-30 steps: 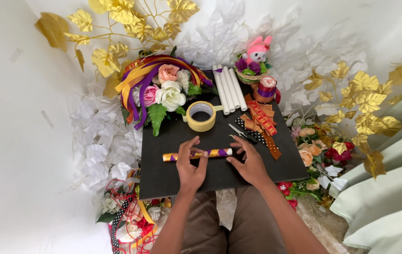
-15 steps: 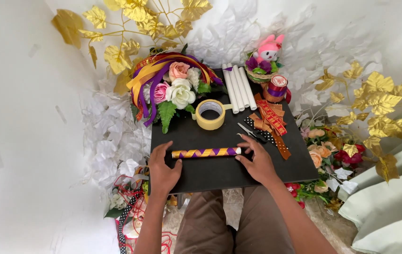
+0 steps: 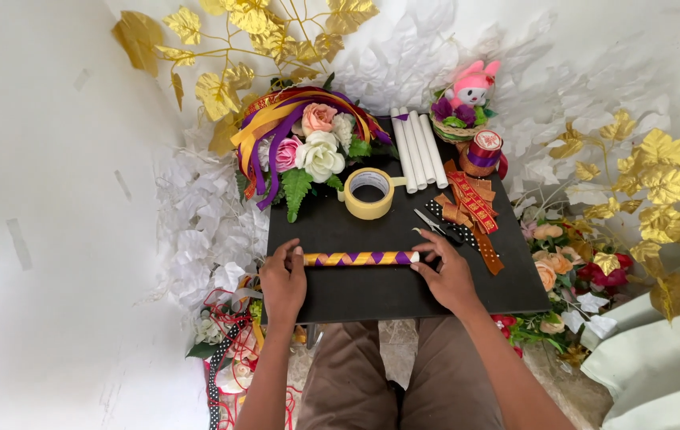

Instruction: The person is decorating a small white tube by wrapping a purple and yellow ribbon around it and securing the ends with adhesive tape.

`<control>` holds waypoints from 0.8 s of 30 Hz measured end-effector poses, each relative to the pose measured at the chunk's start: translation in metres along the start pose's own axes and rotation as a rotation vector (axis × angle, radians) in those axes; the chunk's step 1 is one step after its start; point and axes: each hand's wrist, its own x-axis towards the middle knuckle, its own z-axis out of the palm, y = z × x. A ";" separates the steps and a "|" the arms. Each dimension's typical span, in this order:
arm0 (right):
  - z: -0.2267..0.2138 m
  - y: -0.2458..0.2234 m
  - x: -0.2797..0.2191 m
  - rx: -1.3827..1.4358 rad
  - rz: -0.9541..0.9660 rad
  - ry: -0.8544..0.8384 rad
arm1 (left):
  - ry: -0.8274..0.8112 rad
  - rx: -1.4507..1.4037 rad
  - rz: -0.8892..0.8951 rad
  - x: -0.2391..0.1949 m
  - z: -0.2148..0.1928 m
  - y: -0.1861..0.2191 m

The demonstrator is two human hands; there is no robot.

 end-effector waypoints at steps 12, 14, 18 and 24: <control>0.000 0.000 0.000 0.013 0.029 0.000 | -0.071 -0.001 0.005 -0.004 -0.006 0.004; 0.000 -0.001 0.001 0.016 0.031 0.008 | -0.071 -0.004 0.020 -0.003 -0.005 0.004; -0.001 0.001 0.001 0.021 0.028 -0.001 | -0.045 0.004 0.010 -0.003 -0.004 0.002; -0.008 -0.018 0.002 -0.037 0.171 -0.106 | -0.113 0.066 -0.164 0.003 -0.008 0.010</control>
